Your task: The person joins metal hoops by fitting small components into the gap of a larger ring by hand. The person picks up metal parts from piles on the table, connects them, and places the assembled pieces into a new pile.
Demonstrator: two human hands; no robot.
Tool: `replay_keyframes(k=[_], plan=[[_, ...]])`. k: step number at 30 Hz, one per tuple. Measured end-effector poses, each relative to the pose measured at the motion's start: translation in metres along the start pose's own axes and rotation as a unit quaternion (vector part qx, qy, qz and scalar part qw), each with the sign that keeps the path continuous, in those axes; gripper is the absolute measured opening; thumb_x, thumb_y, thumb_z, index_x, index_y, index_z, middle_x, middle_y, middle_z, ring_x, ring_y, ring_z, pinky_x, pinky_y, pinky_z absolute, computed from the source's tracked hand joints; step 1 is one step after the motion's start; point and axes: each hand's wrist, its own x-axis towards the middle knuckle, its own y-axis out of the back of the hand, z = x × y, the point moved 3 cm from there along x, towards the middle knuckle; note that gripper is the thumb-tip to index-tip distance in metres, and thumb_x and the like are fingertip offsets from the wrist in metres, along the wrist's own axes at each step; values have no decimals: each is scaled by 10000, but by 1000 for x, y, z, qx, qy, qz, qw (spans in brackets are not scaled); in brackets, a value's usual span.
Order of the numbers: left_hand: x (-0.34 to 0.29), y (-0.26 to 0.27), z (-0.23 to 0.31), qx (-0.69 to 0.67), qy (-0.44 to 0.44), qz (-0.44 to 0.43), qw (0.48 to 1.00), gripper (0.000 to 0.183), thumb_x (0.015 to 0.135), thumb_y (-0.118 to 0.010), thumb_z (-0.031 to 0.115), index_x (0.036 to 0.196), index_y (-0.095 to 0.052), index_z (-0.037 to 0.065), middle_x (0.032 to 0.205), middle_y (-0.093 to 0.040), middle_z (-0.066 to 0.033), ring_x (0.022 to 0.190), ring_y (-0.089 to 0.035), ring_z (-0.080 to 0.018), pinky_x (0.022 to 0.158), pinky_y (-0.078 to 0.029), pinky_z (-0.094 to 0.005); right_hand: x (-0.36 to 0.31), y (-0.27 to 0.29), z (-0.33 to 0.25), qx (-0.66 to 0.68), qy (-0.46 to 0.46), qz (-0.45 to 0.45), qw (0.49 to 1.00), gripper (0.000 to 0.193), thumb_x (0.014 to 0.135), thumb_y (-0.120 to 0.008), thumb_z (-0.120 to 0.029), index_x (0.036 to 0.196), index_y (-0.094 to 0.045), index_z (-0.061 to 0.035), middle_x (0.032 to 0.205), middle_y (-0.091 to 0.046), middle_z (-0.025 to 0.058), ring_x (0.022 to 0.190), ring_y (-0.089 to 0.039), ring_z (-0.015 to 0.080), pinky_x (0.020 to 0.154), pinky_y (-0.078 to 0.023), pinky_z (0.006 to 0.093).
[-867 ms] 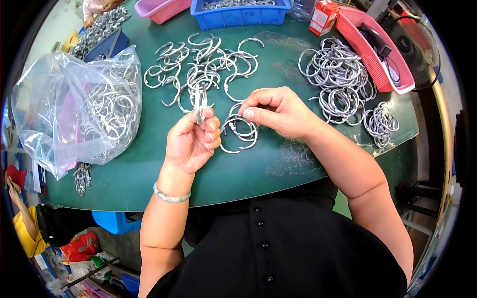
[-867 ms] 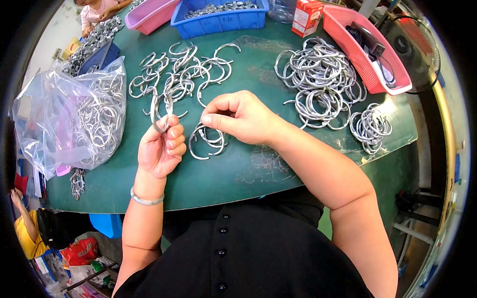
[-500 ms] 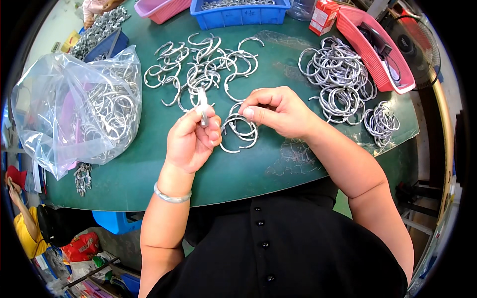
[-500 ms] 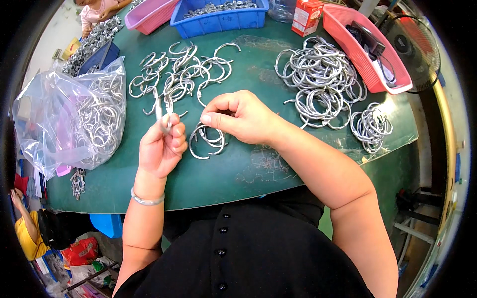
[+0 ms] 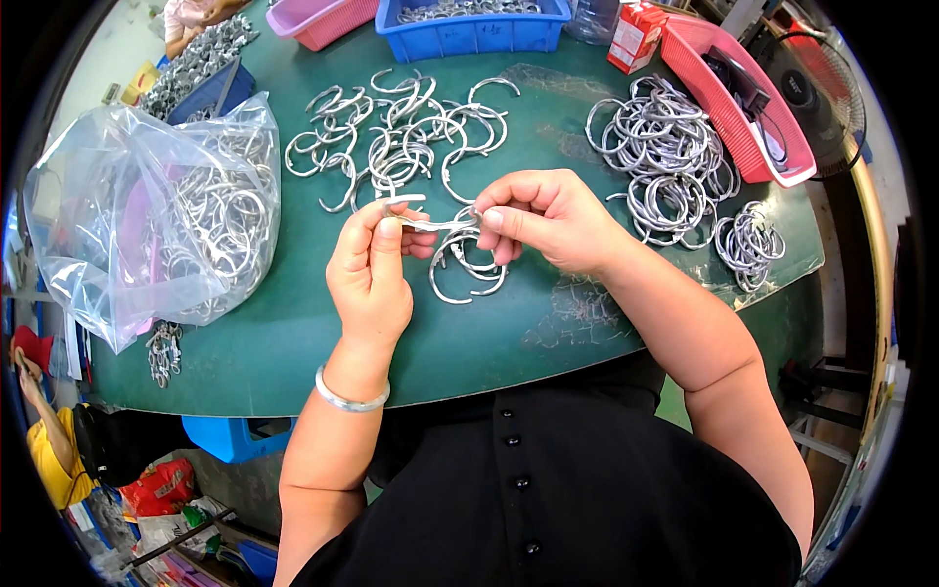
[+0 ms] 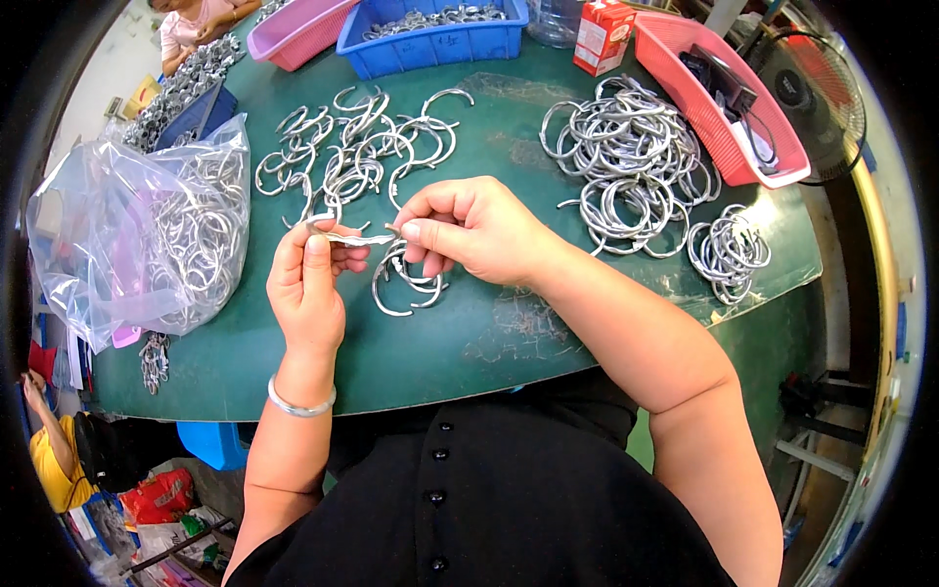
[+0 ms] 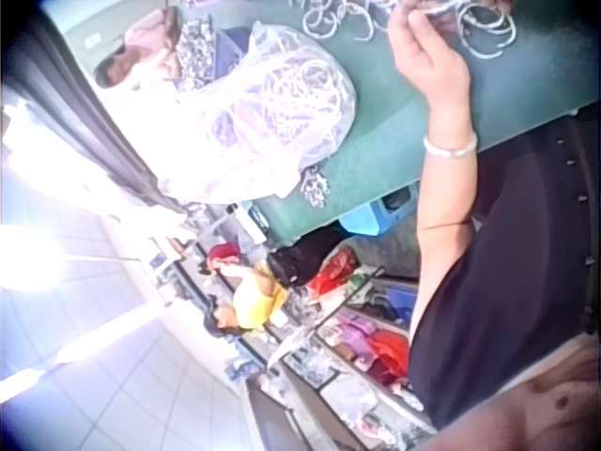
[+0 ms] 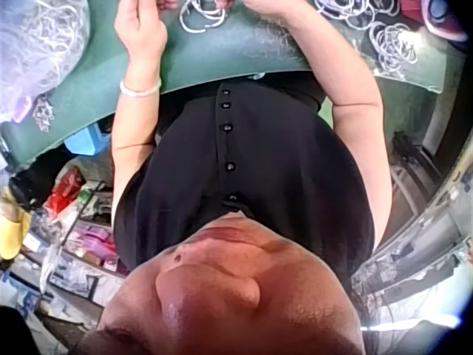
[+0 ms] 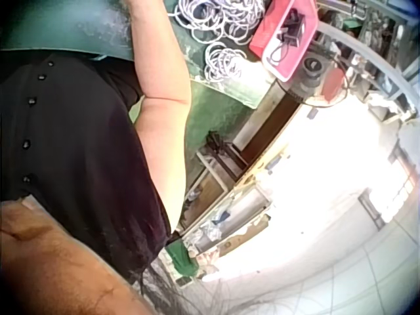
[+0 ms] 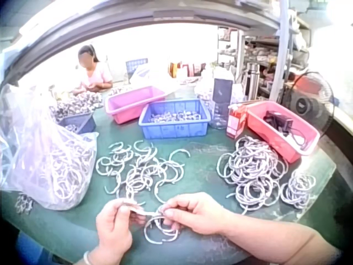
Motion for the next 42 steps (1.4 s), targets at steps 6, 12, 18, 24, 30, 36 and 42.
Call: replay_keyframes(k=[6,12,18,24,30,36,42], plan=[[-10,-5,5,13,-71,-6,997,191,882,-440,87,1034,-503,-11,903,-585,-147,723,-593,-173,642,-504,-281,-10,-2,1,42,5,-25,999,130,834,-527,-87,922,-571,-2,769,-616,72,623,-588,109,553,-476,220],[-1,-1,0,-27,-38,4,999,185,874,-451,71,1031,-514,-6,911,-585,-147,738,-593,-180,654,-510,-293,-3,1,4,80,33,-27,996,131,801,-553,-26,925,-579,8,826,-613,85,707,-596,122,639,-492,237],[5,2,0,-24,-61,-8,998,189,843,-498,37,1023,-545,0,922,-579,-137,772,-594,-188,665,-509,-290,4,5,2,68,90,-16,994,159,774,-569,10,933,-568,13,843,-608,74,776,-585,118,698,-482,243],[-12,-6,17,108,-202,-76,970,205,770,-565,-46,970,-576,-4,937,-538,-120,766,-571,-158,679,-471,-234,-2,5,4,104,70,18,992,174,771,-569,16,944,-560,22,844,-609,87,761,-586,124,687,-483,243],[-14,-14,26,157,-244,-83,953,207,712,-613,-65,908,-598,2,817,-547,-86,668,-505,-118,579,-405,-201,-2,2,6,115,26,5,993,170,780,-571,-4,946,-560,29,810,-615,101,719,-592,134,635,-489,243],[-10,-15,27,174,-256,-85,947,222,685,-627,-80,888,-605,7,778,-546,-84,641,-512,-128,544,-403,-204,7,3,11,116,11,-8,993,170,786,-570,-17,949,-561,31,806,-616,106,696,-593,133,618,-491,242],[-21,-19,33,187,-258,-86,944,202,681,-636,-70,868,-606,2,766,-547,-83,628,-510,-128,534,-401,-202,-3,0,13,107,-11,-16,994,169,783,-566,-14,949,-582,18,811,-627,111,693,-612,138,645,-494,232]])
